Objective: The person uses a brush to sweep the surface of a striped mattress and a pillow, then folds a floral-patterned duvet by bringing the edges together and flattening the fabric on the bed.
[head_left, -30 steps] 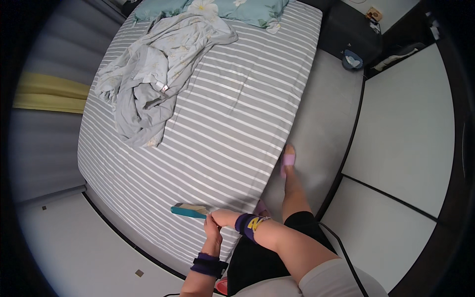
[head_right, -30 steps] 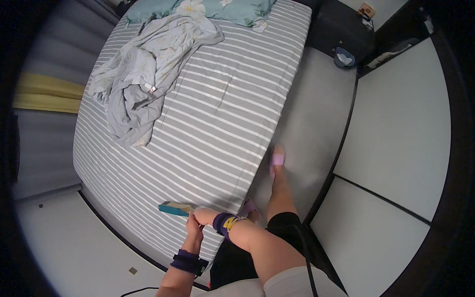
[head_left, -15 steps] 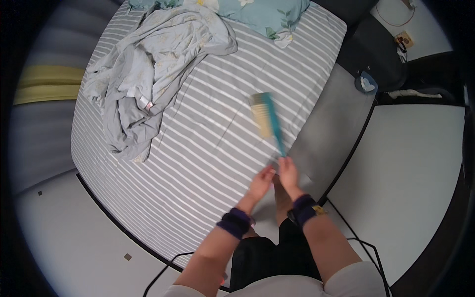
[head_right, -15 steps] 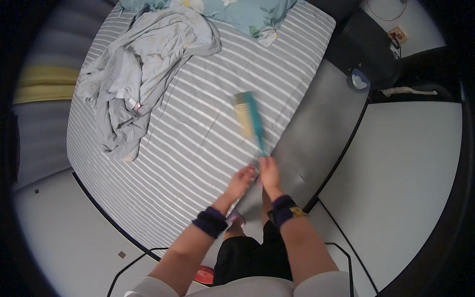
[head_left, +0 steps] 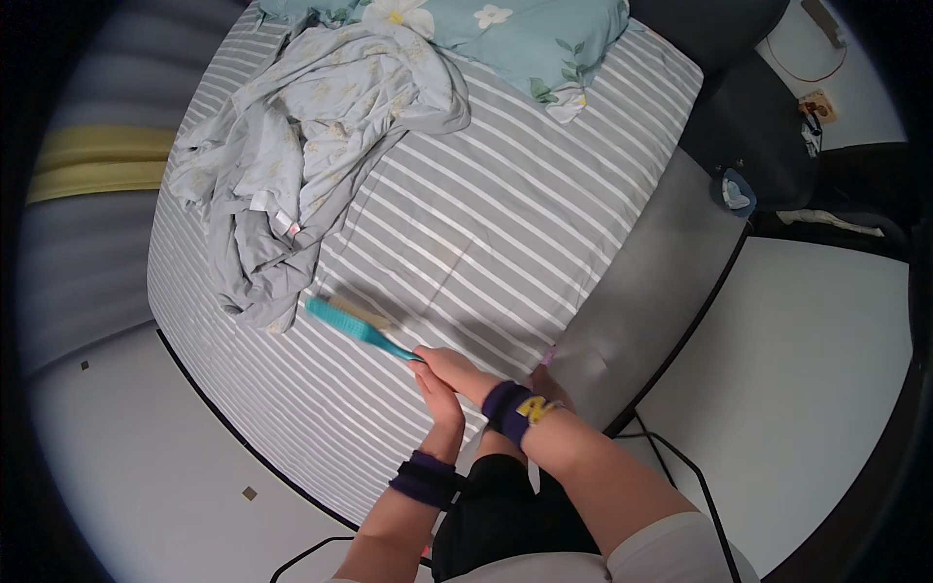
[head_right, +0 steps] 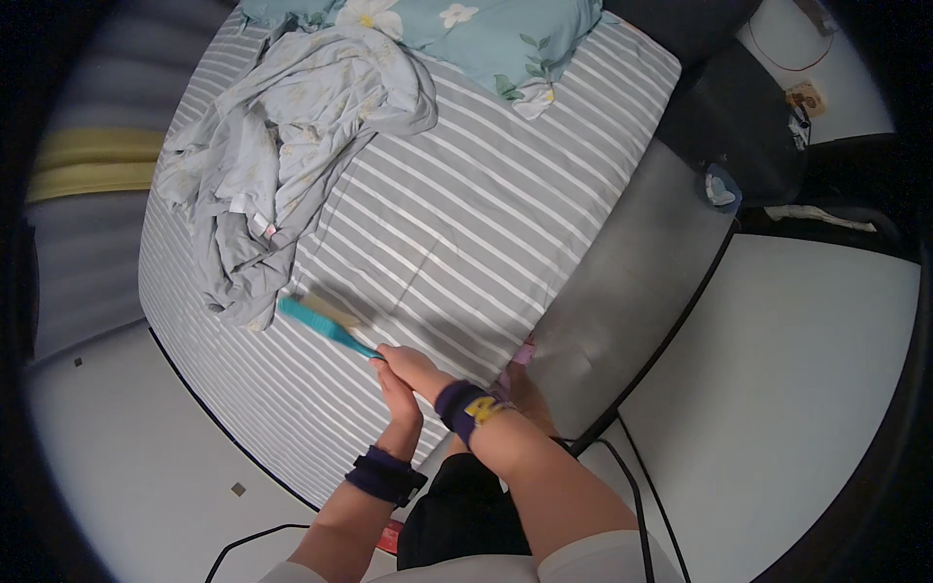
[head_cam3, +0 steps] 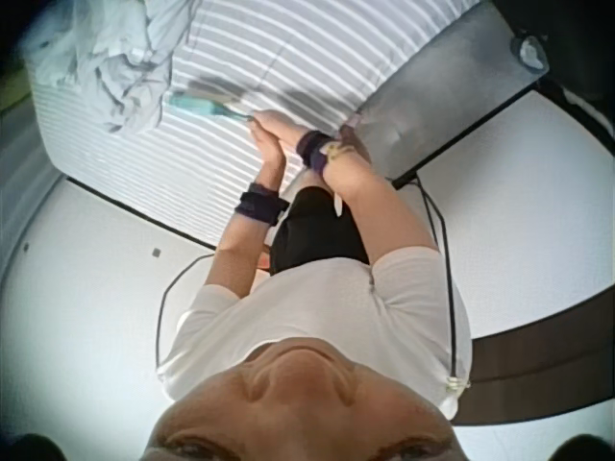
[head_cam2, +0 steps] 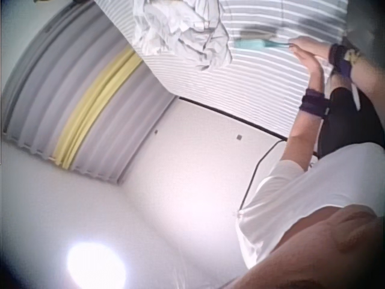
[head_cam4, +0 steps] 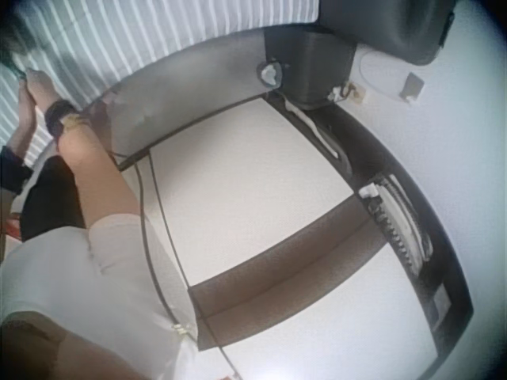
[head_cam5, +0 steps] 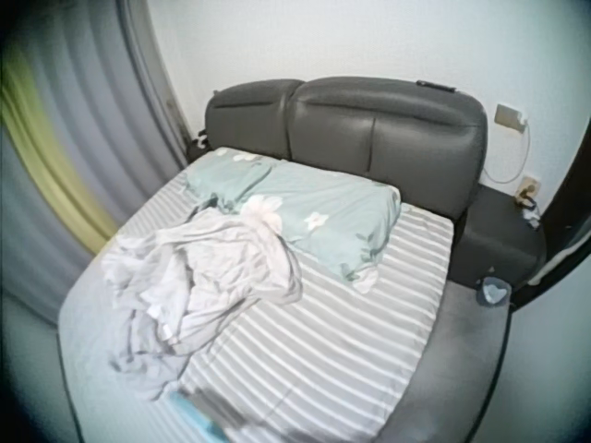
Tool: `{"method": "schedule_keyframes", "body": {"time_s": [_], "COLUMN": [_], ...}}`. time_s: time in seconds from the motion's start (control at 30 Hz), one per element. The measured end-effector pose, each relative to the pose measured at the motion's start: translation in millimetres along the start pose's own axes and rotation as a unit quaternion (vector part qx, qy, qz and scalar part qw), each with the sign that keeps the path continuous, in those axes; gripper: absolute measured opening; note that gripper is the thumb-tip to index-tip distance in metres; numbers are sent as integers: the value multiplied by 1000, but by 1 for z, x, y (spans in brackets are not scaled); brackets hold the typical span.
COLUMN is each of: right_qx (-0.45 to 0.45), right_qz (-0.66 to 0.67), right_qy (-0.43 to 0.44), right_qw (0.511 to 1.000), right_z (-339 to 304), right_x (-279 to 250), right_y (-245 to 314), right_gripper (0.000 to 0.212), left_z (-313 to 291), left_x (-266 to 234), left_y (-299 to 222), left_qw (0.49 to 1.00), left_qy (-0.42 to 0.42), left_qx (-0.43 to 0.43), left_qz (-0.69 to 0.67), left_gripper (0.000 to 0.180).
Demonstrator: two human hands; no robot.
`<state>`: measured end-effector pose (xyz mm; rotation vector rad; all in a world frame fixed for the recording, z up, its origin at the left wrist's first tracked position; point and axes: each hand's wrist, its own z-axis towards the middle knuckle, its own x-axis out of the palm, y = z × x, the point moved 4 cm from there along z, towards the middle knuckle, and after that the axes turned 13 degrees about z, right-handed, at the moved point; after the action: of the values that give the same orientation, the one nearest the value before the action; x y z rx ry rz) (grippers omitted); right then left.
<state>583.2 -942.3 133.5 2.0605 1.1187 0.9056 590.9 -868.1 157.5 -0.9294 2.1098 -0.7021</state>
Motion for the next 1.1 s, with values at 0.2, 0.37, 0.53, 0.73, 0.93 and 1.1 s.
{"method": "schedule_keyframes", "body": {"time_s": [0.2, 0.37, 0.53, 0.73, 0.93, 1.1], "right_qx": [10, -62, -20, -77, 86, -59], "right_qz": [-181, -126, 4, -14, 62, -276], "right_qy": [-168, -606, -689, -299, -66, -180], "right_qw": [969, 783, 724, 951, 992, 942], "right_z": [2, -161, -177, -44, 32, 47], "right_x": [-82, -235, -186, -32, -19, -133], "right_y": [-18, -101, -73, 1, 30, 57], "right_gripper": [33, 41, 36, 25, 35, 34], "left_z": [35, -52, -53, -15, 28, 33], "left_x": [50, 120, 65, -2, -17, 38], "left_y": [18, -42, -7, -7, -36, -42], "left_qw": [973, 911, 935, 974, 988, 984], "left_qy": [205, 379, 338, 226, 141, 169], "left_qx": [0, 123, 77, 7, -61, 7], "left_qz": [105, 105, 81, 5, 21, 59], "left_gripper": [48, 45, 49, 49, 50, 52]}}
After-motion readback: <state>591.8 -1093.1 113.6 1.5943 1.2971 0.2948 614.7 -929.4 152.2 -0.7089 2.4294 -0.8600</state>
